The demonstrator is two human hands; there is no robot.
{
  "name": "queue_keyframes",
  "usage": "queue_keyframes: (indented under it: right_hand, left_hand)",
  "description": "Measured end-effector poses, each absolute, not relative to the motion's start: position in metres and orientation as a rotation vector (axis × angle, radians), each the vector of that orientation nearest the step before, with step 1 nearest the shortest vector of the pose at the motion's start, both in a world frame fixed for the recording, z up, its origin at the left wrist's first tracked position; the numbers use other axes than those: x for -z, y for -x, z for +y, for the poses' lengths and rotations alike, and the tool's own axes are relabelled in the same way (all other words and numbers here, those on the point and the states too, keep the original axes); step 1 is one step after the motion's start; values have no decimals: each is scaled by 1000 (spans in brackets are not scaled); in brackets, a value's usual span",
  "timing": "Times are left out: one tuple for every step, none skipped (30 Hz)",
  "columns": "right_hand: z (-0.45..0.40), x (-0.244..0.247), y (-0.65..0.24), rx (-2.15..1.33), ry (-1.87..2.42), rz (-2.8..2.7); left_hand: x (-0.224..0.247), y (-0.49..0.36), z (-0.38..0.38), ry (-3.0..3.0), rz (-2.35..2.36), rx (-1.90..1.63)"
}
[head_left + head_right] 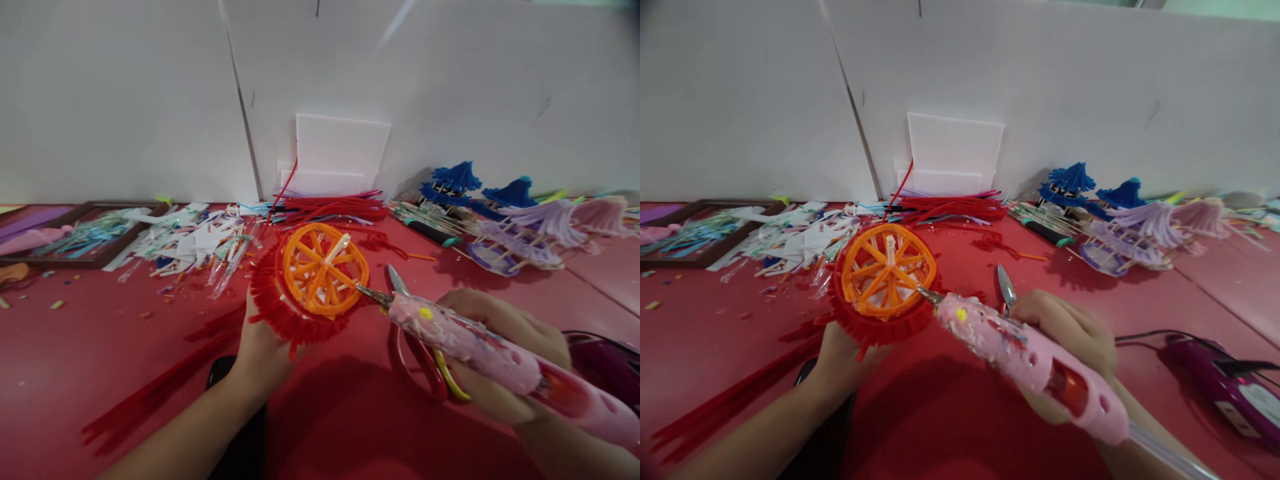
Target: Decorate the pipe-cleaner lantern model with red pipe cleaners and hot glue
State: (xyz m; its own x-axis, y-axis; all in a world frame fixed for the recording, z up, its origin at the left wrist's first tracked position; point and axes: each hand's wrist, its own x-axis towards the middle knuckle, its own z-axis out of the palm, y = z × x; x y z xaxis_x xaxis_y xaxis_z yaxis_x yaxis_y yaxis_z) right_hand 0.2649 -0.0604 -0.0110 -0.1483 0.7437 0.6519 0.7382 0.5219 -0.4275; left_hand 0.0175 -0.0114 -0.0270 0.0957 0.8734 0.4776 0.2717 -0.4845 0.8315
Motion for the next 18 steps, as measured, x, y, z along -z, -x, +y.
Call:
queue_keyframes:
  right_hand:
    - [-60,11,-265,-12,1221,-1885]
    - [-60,10,-265,-13,1218,-1888]
    - [-60,10,-265,-11,1215,-1893]
    - [-61,9,-265,-3,1213,-1891]
    - [-61,9,-265,5,1209,-1892]
    - [-61,9,-264,12,1201,-1898]
    - [-62,9,-264,18,1199,-1902]
    - [-62,9,-264,25,1197,-1906]
    - [-62,9,-263,27,1194,-1911]
    - [-62,9,-263,26,1196,-1914]
    - [-62,8,-263,22,1197,-1918]
    - [-61,8,-263,21,1195,-1917]
    - [-61,7,-263,22,1181,-1924]
    - [-60,6,-263,26,1157,-1937]
    - [-59,5,-263,38,1132,-1947]
    - [-58,4,-263,52,1103,-1962]
    - [-58,3,-263,66,1082,-1972]
    - [-57,2,-263,78,1075,-1973]
  left_hand:
    - [28,-17,-11,-1826,1128,-1407]
    - [28,-17,-11,-1831,1131,-1412]
    - [28,-17,-11,-1838,1130,-1413]
    - [28,-17,-11,-1845,1124,-1418]
    - [28,-17,-11,-1848,1118,-1422]
    - [27,-17,-11,-1850,1114,-1425]
    - [27,-17,-11,-1852,1112,-1424]
    - [27,-17,-11,-1853,1112,-1423]
    - [26,-17,-11,-1850,1117,-1424]
    - [26,-17,-11,-1846,1120,-1429]
    - [25,-17,-11,-1843,1114,-1432]
    - [25,-18,-12,-1839,1105,-1439]
    - [24,-18,-12,-1833,1094,-1444]
    - [23,-19,-12,-1828,1085,-1450]
    - [23,-19,-12,-1826,1079,-1452]
    - [22,-20,-12,-1826,1075,-1455]
    - [22,-20,-11,-1828,1074,-1459]
    - [22,-19,-11,-1832,1073,-1465]
